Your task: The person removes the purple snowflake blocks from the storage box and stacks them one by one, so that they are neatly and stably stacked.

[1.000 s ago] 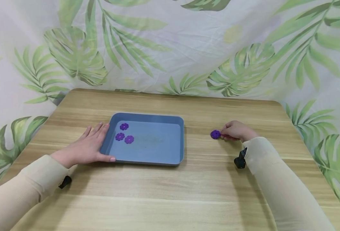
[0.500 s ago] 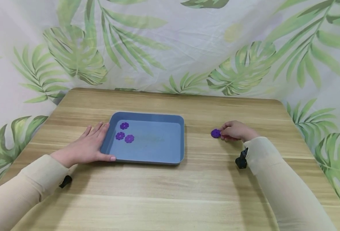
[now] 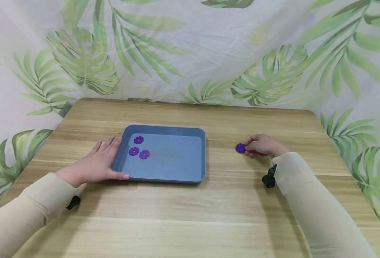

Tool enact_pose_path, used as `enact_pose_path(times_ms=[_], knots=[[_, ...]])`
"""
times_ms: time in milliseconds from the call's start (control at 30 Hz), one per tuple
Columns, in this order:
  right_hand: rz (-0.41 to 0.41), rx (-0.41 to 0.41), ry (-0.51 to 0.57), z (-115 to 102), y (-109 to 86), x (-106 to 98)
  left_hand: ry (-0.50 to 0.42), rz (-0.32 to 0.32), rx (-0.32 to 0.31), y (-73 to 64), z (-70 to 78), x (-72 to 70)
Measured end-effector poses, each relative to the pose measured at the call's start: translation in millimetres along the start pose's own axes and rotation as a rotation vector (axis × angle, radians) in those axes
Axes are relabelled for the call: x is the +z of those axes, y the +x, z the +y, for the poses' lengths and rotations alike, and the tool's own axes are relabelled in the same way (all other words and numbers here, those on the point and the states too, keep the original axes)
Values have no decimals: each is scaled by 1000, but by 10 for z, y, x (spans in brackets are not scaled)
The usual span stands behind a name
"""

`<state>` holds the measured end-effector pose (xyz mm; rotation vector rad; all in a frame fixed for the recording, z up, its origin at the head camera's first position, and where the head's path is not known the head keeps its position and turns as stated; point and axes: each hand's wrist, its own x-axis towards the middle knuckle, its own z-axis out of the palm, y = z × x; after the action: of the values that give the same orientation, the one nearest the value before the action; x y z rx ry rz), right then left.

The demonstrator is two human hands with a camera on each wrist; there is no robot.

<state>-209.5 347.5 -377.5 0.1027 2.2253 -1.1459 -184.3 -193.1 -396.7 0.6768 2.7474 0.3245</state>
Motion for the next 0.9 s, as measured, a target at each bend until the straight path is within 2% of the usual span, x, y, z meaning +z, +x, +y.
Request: enact_pose_path(times_ms=[267, 433, 567, 667, 900], knots=[[28, -4, -9, -3, 13, -12, 3, -6, -10, -7, -12, 10], [135, -51, -74, -67, -2, -41, 2, -12, -13, -9, 2, -6], [207, -91, -98, -204, 4, -4, 6, -16, -15, -10, 0, -9], [189, -117, -50, -363, 40, 97, 13, -18, -14, -9, -10, -3], [81, -170, 51, -808, 171, 403, 13, -18, -17, -3, -15, 10]])
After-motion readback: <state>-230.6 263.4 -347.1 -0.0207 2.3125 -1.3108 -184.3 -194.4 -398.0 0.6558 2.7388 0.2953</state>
